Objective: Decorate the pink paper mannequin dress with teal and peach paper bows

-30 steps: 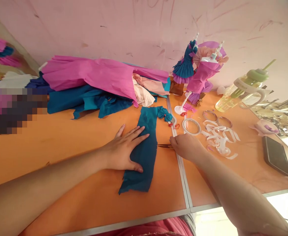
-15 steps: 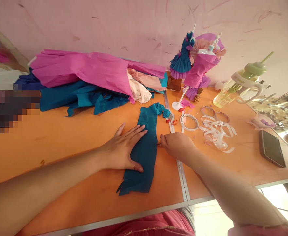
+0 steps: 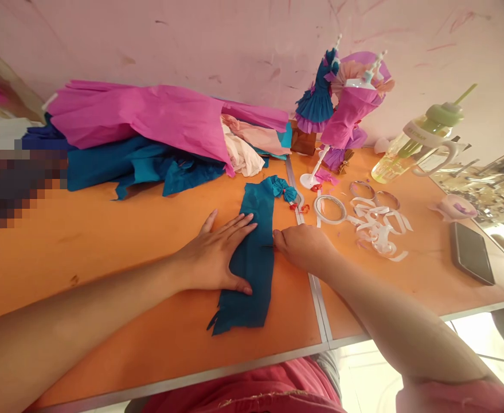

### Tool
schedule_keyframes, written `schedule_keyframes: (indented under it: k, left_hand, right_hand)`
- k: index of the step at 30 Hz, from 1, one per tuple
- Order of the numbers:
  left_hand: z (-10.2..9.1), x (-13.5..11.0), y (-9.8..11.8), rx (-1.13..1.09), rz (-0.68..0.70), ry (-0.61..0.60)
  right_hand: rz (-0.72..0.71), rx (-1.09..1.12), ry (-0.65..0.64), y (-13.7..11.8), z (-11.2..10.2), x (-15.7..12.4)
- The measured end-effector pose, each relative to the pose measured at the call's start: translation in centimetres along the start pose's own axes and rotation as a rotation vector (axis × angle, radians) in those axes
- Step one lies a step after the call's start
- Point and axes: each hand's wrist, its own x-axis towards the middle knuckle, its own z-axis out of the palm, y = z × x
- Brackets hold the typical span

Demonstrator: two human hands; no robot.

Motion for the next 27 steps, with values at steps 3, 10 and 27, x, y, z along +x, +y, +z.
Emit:
schedule_keyframes:
  k: [3,10,27]
  left_hand:
    - [0.0,0.1,0.1,-0.002,-0.012,-0.004]
    - [-0.1,0.1,0.4,-0.005,-0.030,-0.001]
    - [-0.9,-0.1,1.5,-0.008,-0.057,-0.008]
  right_hand:
    - [-0.001,-0.006,0.034,-0.4,-0.2,0.0]
    - [-0.039,0.005,0.065,-0.2,-0.6,-0.2]
    - [0.168,0.068,0.131,-2.5,-0.5,1.1]
